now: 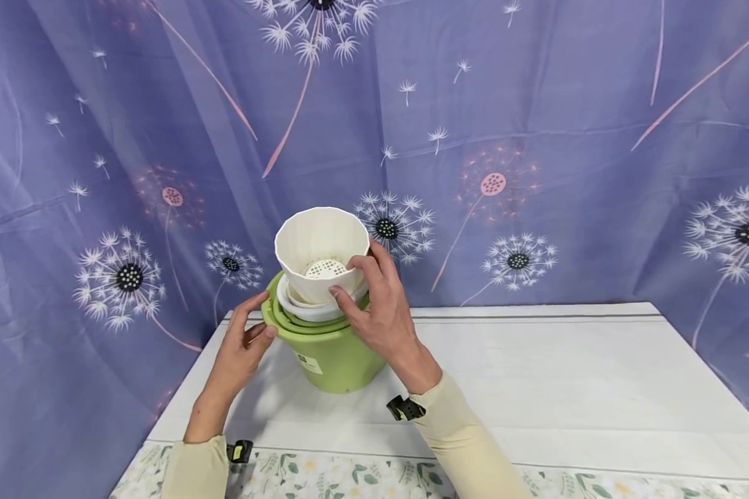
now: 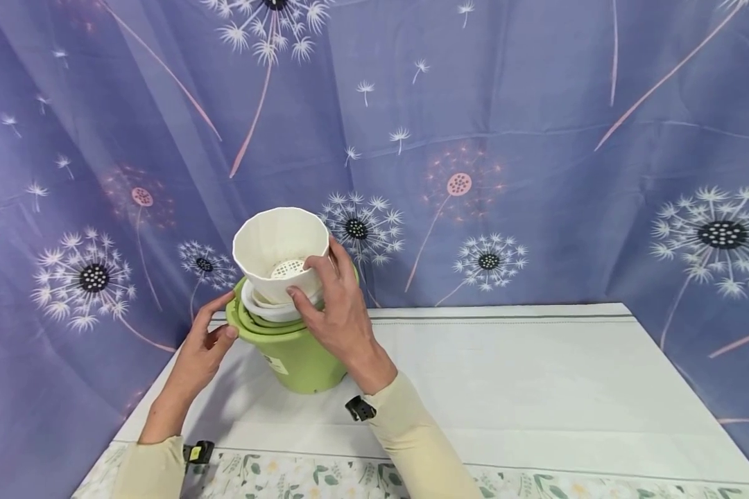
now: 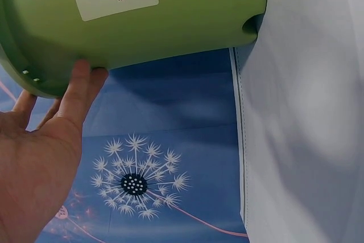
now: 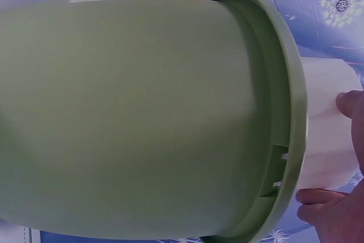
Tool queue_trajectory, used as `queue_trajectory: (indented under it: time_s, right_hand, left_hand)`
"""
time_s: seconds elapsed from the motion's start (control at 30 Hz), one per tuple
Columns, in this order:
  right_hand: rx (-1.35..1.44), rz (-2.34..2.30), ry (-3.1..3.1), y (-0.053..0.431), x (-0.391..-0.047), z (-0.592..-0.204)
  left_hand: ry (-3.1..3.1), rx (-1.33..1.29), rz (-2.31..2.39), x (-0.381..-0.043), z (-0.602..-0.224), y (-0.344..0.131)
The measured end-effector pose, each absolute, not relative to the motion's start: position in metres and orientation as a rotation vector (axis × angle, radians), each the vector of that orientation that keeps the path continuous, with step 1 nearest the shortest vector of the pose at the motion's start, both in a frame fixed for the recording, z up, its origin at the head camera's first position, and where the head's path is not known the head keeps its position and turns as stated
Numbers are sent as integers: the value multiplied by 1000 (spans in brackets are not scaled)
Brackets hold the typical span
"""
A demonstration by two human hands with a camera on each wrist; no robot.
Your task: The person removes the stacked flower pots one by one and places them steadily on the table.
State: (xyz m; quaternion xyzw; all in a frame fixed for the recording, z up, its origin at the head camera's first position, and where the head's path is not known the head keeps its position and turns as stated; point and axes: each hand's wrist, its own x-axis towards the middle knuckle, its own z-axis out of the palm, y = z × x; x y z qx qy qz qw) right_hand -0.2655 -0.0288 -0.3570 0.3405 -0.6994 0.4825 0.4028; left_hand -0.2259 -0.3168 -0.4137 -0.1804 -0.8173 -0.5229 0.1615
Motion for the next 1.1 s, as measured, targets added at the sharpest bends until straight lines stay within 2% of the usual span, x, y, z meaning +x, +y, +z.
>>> queue_trajectory:
  time_s: [1.1]
  right_hand:
    - [833, 1236, -1636, -9, -248, -330]
  left_hand:
    - [-2320, -540, -1486, -226, -414, -316]
